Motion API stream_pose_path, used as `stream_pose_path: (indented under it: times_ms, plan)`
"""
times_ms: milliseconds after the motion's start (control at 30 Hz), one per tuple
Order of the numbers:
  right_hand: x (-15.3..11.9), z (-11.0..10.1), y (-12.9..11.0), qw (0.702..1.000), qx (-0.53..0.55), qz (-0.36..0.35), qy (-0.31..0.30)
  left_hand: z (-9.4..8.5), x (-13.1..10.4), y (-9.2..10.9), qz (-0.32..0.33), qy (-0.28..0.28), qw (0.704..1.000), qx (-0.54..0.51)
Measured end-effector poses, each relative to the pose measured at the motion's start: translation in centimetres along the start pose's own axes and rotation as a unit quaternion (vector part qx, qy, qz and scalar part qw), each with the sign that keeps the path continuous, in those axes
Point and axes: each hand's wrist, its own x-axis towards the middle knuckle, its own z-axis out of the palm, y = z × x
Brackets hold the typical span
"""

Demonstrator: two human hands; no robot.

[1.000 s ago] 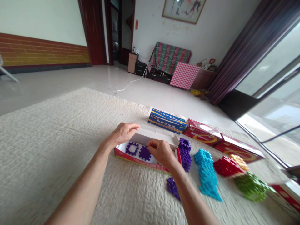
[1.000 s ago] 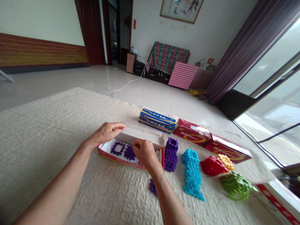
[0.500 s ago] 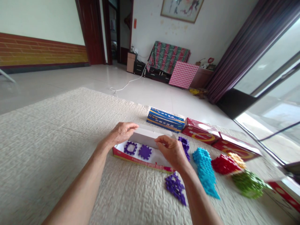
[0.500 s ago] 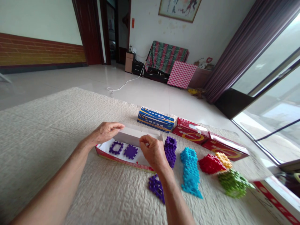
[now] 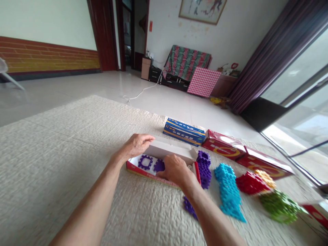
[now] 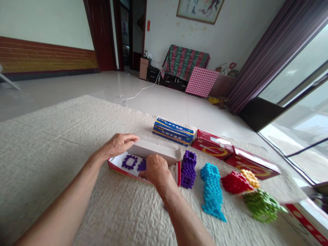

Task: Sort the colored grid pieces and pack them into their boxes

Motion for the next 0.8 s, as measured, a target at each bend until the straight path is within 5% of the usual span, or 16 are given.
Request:
stream_pose_path:
  times_ms: [533, 667, 800]
  plan:
    - [-0.1, 0.5, 0.5, 0.999, -0.032, -0.008, 0.005, 0.2, 0.0, -0.2, 0.0, 0.003, 1.0, 0.003]
    - [-1.9, -0.6, 2.6, 0.996, 0.044, 0.005, 0.071, -0.3, 0.3, -0.2, -0.016, -0.015, 1.0, 0.002]
    - [-5.1, -2.2, 7.1, 0.984, 0.113, 0.034, 0.135, -1.1, 1.1, 0.3, -0.034, -0.065, 0.997, 0.004]
